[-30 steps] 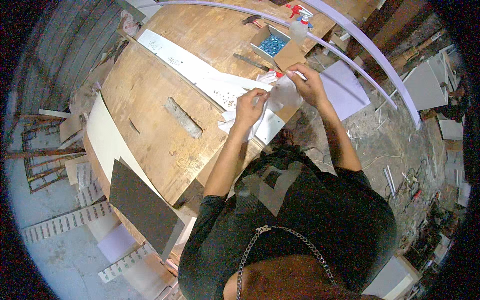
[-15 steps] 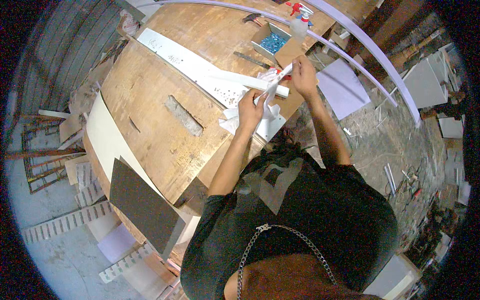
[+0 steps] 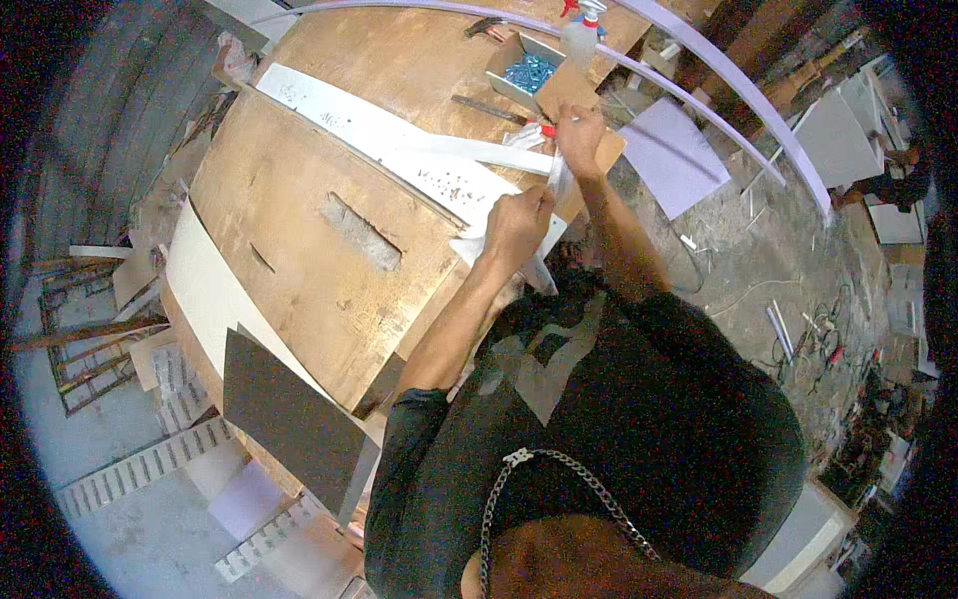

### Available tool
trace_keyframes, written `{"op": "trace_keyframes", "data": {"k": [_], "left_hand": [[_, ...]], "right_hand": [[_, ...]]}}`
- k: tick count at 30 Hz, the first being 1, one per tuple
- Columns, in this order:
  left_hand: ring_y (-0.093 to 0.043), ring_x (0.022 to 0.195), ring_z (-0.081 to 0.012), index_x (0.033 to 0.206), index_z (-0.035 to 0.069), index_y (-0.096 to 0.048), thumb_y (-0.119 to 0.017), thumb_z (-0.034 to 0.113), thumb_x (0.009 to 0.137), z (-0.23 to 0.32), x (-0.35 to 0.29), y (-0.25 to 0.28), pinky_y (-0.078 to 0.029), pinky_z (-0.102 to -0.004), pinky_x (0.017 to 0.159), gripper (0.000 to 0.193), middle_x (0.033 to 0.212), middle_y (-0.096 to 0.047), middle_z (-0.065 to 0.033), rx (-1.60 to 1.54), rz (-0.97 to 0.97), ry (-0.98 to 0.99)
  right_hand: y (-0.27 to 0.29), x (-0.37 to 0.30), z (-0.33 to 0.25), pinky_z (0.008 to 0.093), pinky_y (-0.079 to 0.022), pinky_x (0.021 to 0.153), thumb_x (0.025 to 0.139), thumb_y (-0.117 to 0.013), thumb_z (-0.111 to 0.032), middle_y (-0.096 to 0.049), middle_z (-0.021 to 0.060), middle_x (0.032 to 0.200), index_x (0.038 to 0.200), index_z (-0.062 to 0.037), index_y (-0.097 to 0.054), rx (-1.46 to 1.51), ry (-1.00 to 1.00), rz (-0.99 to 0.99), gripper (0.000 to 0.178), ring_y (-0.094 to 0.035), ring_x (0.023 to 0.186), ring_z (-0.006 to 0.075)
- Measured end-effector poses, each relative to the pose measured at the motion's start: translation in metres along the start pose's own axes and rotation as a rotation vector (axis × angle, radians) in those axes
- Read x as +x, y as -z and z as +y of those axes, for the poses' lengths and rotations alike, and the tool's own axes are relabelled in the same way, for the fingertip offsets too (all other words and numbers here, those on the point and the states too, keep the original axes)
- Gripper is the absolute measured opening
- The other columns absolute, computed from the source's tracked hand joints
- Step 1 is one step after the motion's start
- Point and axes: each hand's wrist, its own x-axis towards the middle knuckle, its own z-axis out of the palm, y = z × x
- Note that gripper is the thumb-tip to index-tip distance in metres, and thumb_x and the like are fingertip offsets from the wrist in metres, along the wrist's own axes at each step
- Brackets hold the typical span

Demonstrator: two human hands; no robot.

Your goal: The person wipes the edges and surfaces of a white cabinet unit with a cloth, then uses a pencil to mark locations on the wood panels while preparing furniture components.

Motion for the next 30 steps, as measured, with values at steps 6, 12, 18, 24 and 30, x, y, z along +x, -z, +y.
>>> {"op": "trace_keyframes", "data": {"k": [6,12,18,24,30], "left_hand": [[-0.063,0.066,-0.0414,0.082,0.008,-0.065,-0.052,0.031,0.091,0.013,0.014,0.014,-0.048,-0.0507,0.058,0.028,0.068,-0.063,-0.0221,0.148,0.087,0.142],[-0.061,0.065,-0.0408,0.076,0.005,-0.062,-0.057,0.027,0.088,0.010,-0.027,-0.021,-0.049,-0.0475,0.060,0.026,0.066,-0.062,-0.0198,-0.087,0.151,-0.091],[-0.063,0.060,-0.0331,0.073,0.002,-0.063,-0.050,0.027,0.094,-0.017,-0.034,0.026,-0.048,-0.0460,0.060,0.036,0.062,-0.061,-0.0175,0.004,0.176,-0.081],[-0.055,0.056,-0.0287,0.070,0.001,-0.060,-0.045,0.044,0.095,-0.007,-0.082,-0.012,-0.044,-0.0442,0.059,0.052,0.060,-0.056,-0.0140,-0.408,0.107,0.191],[-0.038,0.044,-0.0246,0.066,-0.002,-0.050,-0.045,0.044,0.095,-0.012,-0.068,0.064,-0.034,-0.0421,0.049,0.055,0.056,-0.041,-0.0190,-0.354,0.224,0.217]], "right_hand": [[0.002,-0.005,-0.038,0.0477,-0.052,0.069,0.084,-0.059,-0.030,-0.068,0.0195,0.075,0.092,-0.0017,-0.070,-0.243,-0.027,-0.239,0.031,-0.065,0.069,0.0347],[0.006,-0.064,0.019,0.0437,-0.049,0.062,0.083,-0.062,-0.024,-0.063,0.0215,0.068,0.069,-0.0023,-0.068,-0.319,0.145,-0.115,0.026,-0.063,0.064,0.0349],[-0.006,-0.097,-0.046,0.0417,-0.043,0.055,0.080,-0.064,-0.021,-0.057,0.0193,0.057,0.064,0.0006,-0.063,0.083,0.197,-0.047,0.028,-0.050,0.049,0.0292],[0.034,-0.062,0.028,0.0407,-0.044,0.057,0.078,-0.066,-0.020,-0.058,0.0184,0.060,0.064,-0.0004,-0.062,-0.169,0.134,-0.105,0.024,-0.051,0.050,0.0281],[0.007,-0.100,-0.054,0.0441,-0.045,0.062,0.080,-0.065,-0.019,-0.057,0.0244,0.069,0.070,0.0020,-0.063,-0.024,0.322,-0.012,0.023,-0.057,0.063,0.0362]]}}
